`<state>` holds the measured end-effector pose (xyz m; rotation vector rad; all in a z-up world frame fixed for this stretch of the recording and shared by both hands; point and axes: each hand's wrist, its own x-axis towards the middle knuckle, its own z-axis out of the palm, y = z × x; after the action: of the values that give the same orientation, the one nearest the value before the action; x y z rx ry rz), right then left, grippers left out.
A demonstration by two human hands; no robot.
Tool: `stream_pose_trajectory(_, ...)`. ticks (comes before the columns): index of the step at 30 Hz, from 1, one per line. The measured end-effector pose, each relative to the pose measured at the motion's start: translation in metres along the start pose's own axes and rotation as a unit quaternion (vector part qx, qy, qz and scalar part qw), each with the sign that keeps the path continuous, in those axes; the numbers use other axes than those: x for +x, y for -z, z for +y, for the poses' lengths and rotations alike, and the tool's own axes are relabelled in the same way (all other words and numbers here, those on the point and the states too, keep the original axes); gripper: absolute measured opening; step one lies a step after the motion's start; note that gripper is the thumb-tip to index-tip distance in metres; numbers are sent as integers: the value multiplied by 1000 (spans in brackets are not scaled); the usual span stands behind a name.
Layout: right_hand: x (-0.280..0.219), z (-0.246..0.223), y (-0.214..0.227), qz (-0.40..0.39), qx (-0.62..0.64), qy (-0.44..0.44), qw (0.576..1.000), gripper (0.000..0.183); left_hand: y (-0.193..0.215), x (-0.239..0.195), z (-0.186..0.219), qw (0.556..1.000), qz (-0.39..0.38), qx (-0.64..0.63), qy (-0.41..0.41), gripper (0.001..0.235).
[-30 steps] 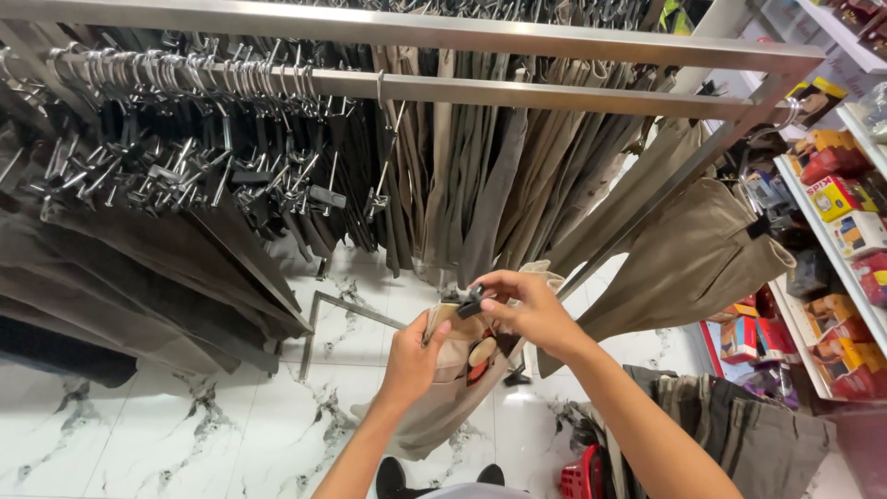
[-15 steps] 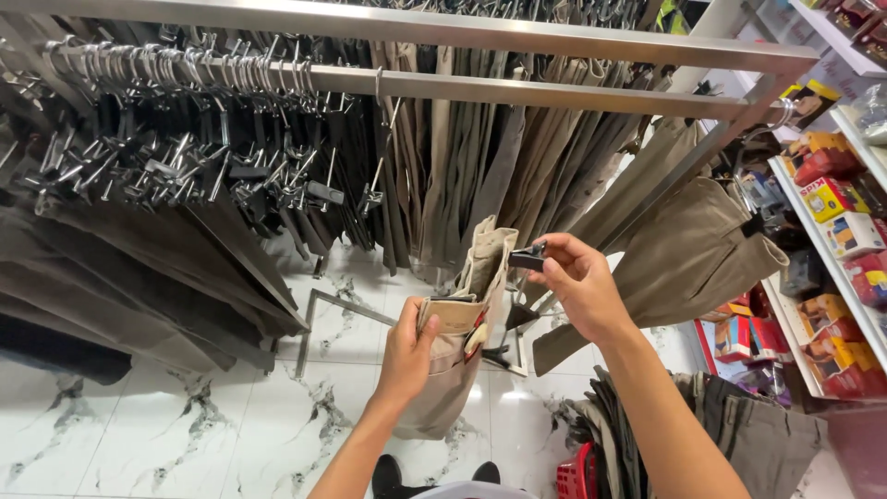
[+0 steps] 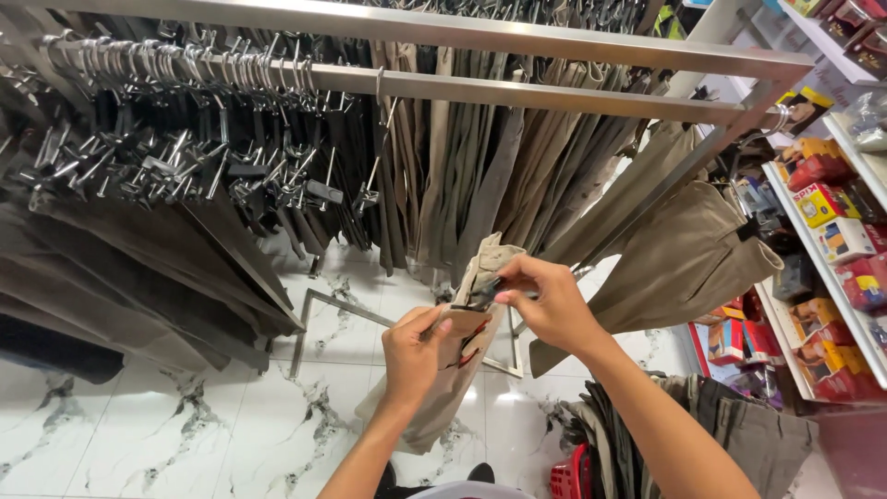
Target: Picking up pants from a pile, unfolding them, and hanging them on a metal clothing rack using hangers.
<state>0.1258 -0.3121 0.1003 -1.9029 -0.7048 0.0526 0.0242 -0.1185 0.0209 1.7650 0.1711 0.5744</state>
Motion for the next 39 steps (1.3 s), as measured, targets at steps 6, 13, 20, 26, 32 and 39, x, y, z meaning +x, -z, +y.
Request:
stream_pose_trajectory(6, 3, -3, -14, -22, -95, 61, 993, 20, 3, -4, 15, 998, 2, 44, -44, 16)
stream_pose_trajectory(13, 3, 4, -21, -53, -107, 66, 991, 19, 5, -4, 20, 996, 9, 58, -73, 16)
stream_pose_trajectory(20, -1, 9, -23, -58, -131, 79, 986, 20, 6, -8, 17, 995, 29, 48, -85, 15)
stream_pose_trajectory(26, -2, 0, -20, -65, -125, 90, 986, 19, 5, -10, 9, 985, 4, 95, -143, 13)
stream_pose_trajectory(32, -9, 7, -26, -85, -122, 90, 985, 21, 2, -11, 5, 984, 41, 90, -145, 12)
stream_pose_trajectory(39, -11, 12, -23, -55, -145, 99, 983, 18, 0, -7, 15, 991, 70, 34, -107, 15)
